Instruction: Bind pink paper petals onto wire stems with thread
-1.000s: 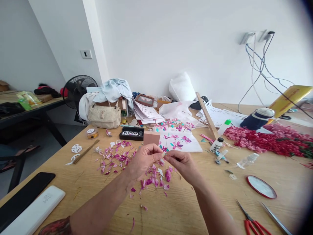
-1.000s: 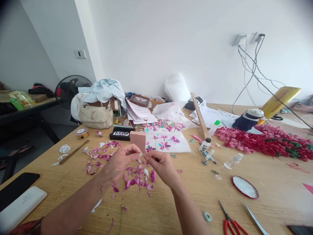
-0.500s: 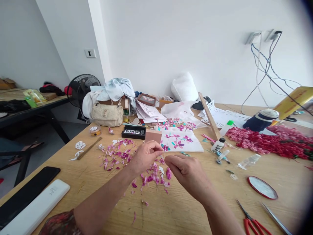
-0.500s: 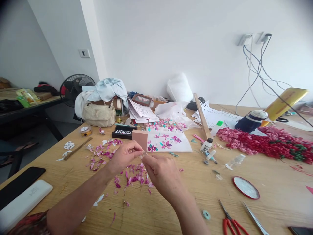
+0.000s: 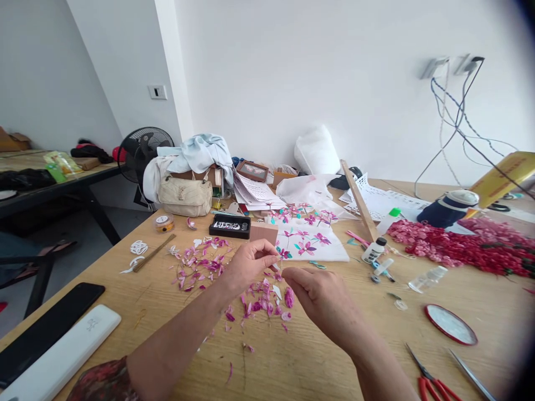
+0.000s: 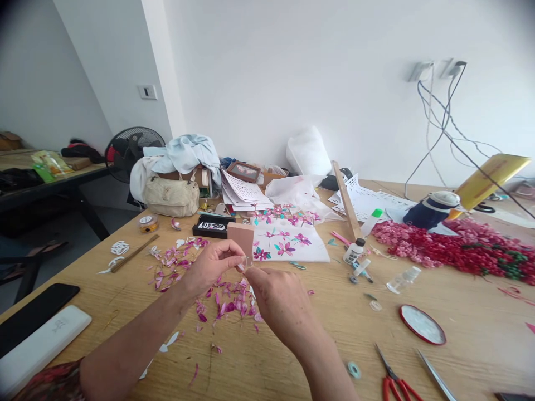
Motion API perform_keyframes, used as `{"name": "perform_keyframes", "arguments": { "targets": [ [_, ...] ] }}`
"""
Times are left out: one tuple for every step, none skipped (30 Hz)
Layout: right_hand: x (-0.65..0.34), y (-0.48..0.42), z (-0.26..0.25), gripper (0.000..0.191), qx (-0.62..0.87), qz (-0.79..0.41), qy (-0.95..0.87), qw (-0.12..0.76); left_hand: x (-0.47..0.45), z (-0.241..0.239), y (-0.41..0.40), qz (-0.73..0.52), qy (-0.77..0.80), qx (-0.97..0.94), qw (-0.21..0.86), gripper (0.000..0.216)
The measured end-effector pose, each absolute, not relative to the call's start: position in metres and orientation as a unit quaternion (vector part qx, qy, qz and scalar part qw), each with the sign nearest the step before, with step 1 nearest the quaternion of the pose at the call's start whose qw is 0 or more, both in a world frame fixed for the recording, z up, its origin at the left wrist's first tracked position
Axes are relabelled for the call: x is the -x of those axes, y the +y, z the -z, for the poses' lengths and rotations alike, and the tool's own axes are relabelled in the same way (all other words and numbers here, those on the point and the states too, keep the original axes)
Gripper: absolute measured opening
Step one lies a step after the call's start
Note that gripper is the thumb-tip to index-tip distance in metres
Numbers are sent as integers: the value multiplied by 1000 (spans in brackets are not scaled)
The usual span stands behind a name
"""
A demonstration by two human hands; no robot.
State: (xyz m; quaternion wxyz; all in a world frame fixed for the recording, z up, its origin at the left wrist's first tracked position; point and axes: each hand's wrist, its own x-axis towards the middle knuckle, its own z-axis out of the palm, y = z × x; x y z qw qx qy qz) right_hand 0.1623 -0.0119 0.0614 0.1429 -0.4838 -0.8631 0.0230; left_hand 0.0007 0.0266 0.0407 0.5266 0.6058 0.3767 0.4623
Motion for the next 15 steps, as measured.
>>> {"name": "perform_keyframes", "arguments": {
  "targets": [
    [-161, -12, -62, 22, 487, -20, -863, 135, -1, -40, 27, -459, 382, -621, 508, 7],
    [-160, -12, -63, 23, 490, -17, -862, 127, 0, -39, 27, -457, 389, -638, 482, 6],
    [-159, -12, -63, 23, 492, -13, -862, 120, 0, -38, 27, -457, 396, -658, 450, 6],
    [-158, -12, -64, 23, 493, -9, -862, 115, 0, -37, 27, -454, 403, -680, 411, 6],
    [-158, -12, -64, 23, 494, -6, -862, 112, 0, -36, 27, -448, 409, -704, 370, 7],
    [-157, -13, -64, 23, 493, -5, -862, 114, 0, -35, 26, -440, 412, -727, 329, 8],
    [-158, -13, -64, 23, 491, -6, -863, 120, 0, -35, 26, -429, 410, -750, 294, 10],
    [-159, -13, -64, 23, 487, -11, -863, 131, 0, -35, 26, -417, 402, -770, 267, 11],
    [-160, -14, -65, 24, 482, -19, -863, 147, 0, -35, 25, -406, 390, -788, 250, 12],
    [-162, -14, -65, 24, 478, -29, -862, 166, 1, -35, 25, -396, 376, -802, 242, 13],
    [-164, -14, -66, 25, 473, -41, -861, 185, 1, -35, 25, -387, 361, -814, 240, 13],
    [-166, -14, -67, 25, 468, -53, -858, 204, 1, -36, 24, -380, 349, -821, 245, 13],
    [-168, -14, -68, 26, 465, -64, -855, 220, 1, -36, 24, -376, 339, -823, 256, 13],
    [-170, -13, -69, 26, 462, -75, -852, 234, 2, -37, 24, -374, 334, -822, 270, 12],
    [-173, -12, -69, 25, 461, -88, -848, 247, 1, -37, 23, -372, 333, -817, 290, 12]
  ]
}}
